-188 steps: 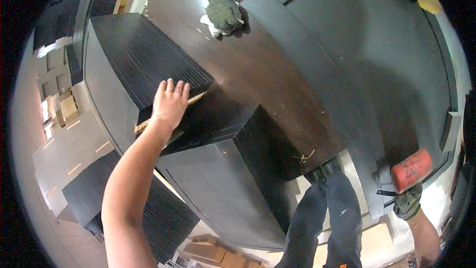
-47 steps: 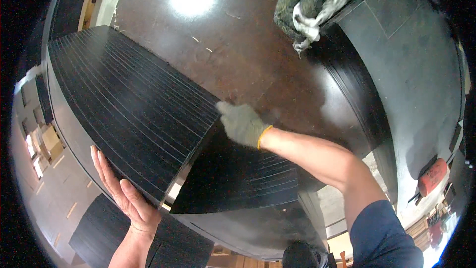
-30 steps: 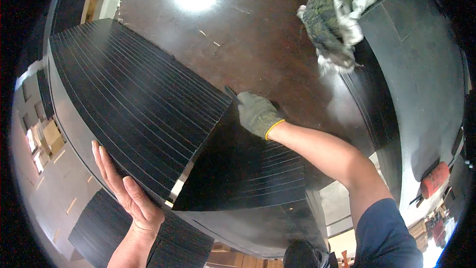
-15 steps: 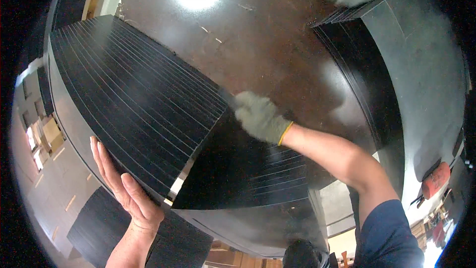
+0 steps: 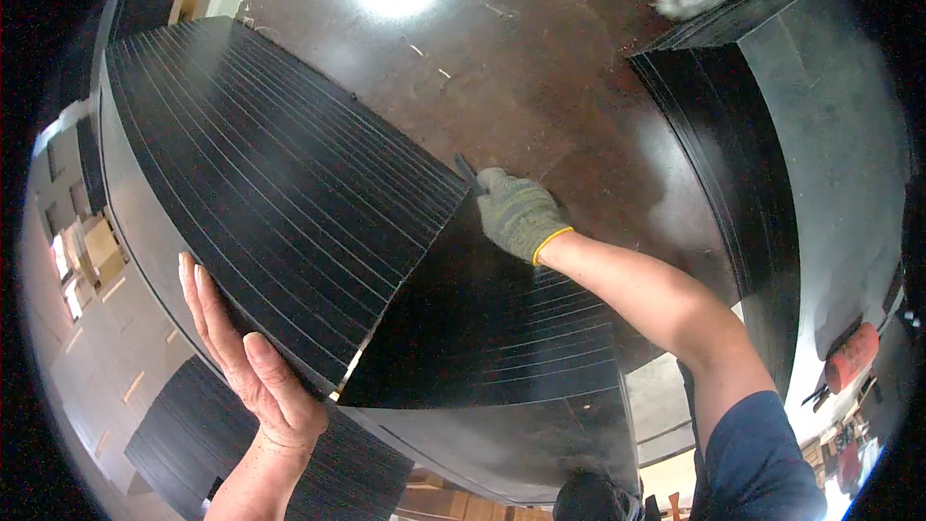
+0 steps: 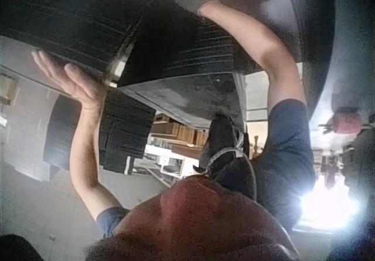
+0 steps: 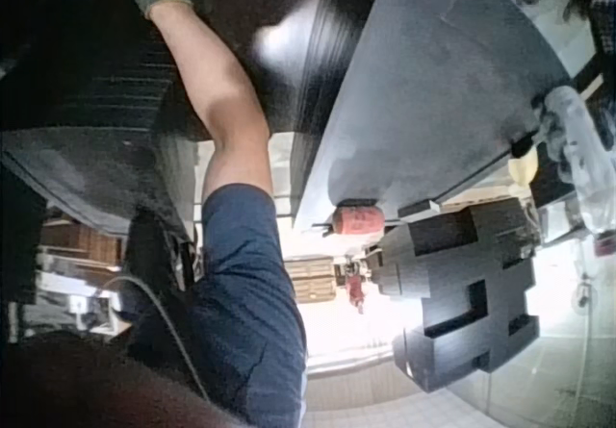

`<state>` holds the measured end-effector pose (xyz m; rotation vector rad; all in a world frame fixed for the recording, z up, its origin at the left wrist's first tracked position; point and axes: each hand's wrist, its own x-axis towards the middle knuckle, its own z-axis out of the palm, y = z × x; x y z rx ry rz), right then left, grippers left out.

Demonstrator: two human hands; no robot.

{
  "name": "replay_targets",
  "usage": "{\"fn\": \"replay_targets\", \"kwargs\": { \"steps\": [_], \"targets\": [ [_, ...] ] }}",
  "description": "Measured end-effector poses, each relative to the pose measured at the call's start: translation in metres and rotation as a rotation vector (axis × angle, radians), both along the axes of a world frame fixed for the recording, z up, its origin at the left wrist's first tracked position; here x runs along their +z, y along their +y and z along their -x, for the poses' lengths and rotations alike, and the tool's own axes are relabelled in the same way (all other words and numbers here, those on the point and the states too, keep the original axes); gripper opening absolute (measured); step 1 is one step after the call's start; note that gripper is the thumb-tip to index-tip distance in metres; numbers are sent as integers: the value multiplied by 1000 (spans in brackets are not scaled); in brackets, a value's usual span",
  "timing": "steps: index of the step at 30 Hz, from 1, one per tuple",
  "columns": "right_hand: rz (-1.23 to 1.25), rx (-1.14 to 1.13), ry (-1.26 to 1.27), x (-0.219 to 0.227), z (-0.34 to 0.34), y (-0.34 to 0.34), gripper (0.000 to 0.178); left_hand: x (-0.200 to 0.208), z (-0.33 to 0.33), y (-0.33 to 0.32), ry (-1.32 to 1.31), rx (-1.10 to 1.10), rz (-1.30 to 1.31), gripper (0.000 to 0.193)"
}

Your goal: The person scrapes along the edges of a stack of black wooden panels using a scraper tool, applying downward pressure to remove excess material. They work through the stack, occasionally moving panels or shifting their position to reach different sections of the wood.

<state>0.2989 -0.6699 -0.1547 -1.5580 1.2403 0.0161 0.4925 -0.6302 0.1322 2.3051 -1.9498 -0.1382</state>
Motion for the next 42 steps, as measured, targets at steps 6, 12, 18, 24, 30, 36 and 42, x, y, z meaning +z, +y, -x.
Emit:
{"fn": "replay_targets", "kwargs": {
  "steps": [6, 12, 18, 24, 30, 36, 42],
  "targets": [
    [162, 120, -113, 7, -3, -3, 27, 0, 2, -1, -4, -12, 0, 65],
    [258, -3, -616, 48, 19, 9, 27, 0, 2, 0, 7, -8, -4, 64],
    [85, -157, -391, 44, -1, -14, 33, 1, 0, 0, -7, -22, -12, 65],
    [547, 42, -709, 90, 0, 14, 31, 3, 1, 0, -13, -23, -19, 65],
    [-200, -235, -370, 28, -2, -7, 30, 2, 2, -1, -3, -33, -1, 63],
    [133, -102, -157, -20, -9, 4, 27, 1, 1, -1, -1, -36, 4, 62],
    [85, -28, -63, -13, -10, 11, 26, 2, 0, 0, -22, -30, -6, 63]
  ]
}}
